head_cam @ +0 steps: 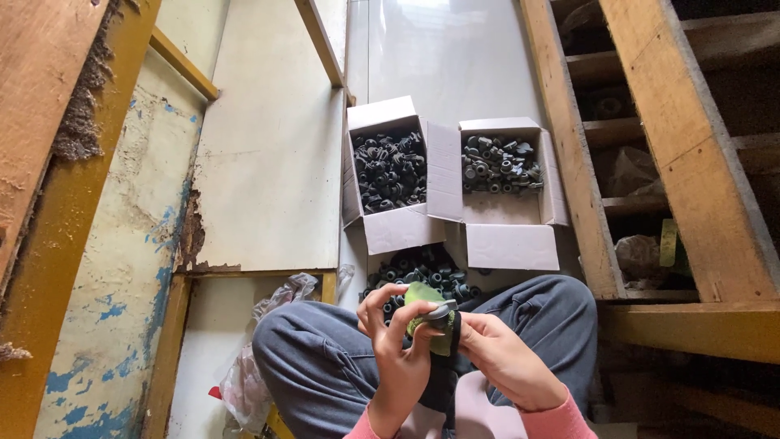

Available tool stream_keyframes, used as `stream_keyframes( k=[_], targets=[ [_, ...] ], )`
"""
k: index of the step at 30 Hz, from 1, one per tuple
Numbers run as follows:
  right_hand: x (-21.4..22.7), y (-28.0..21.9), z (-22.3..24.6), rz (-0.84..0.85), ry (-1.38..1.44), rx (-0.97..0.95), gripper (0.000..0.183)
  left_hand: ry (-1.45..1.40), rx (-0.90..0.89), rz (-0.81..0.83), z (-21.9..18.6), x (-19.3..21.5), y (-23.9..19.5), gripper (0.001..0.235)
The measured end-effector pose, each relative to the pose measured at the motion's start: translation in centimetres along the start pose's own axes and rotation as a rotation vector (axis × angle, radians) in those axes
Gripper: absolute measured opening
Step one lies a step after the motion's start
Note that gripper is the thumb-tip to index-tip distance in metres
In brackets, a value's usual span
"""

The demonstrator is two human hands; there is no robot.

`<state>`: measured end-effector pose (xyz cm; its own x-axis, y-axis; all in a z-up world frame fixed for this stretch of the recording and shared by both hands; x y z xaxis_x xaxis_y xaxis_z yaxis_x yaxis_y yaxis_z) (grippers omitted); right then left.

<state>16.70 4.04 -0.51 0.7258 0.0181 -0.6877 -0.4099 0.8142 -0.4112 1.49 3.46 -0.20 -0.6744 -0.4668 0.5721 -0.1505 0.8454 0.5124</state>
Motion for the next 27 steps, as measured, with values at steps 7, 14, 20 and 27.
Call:
stream_keyframes(
  k=[7, 14, 20, 27],
  targets=[
    [1.0, 0.4, -1.2, -0.021, -0.349, 0.303, 0.036, 0.043, 0.016, -0.031, -0.7, 0.3, -0.1, 0.012],
    [0.8, -0.2, -0.5, 0.128, -0.247, 0.277, 0.043, -0.083, 0.034, -0.04, -0.1, -0.2, -0.6, 0.012],
    [1.0, -0.2, -1.0, 0.015, -0.211, 0.285, 0.041, 0.005, -0.102, -0.014, 0.4, 1.5, 0.1, 0.014],
    [1.2, -0.5, -1.3, 0.033, -0.277, 0.644, 0.033, 0.059, -0.05, 0.126, 4.4, -1.2, -2.4, 0.011]
  ],
)
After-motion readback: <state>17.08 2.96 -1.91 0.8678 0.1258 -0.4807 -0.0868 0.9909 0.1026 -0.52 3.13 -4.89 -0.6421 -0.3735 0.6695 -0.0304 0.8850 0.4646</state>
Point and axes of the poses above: each hand's wrist, its own y-axis towards the middle knuckle, its own x-axis out of the back of the hand, z = x × y, the point moved 1 cm from there along y, towards the middle knuckle, and after that the axes turned 15 degrees about y, right-handed, at the moved point
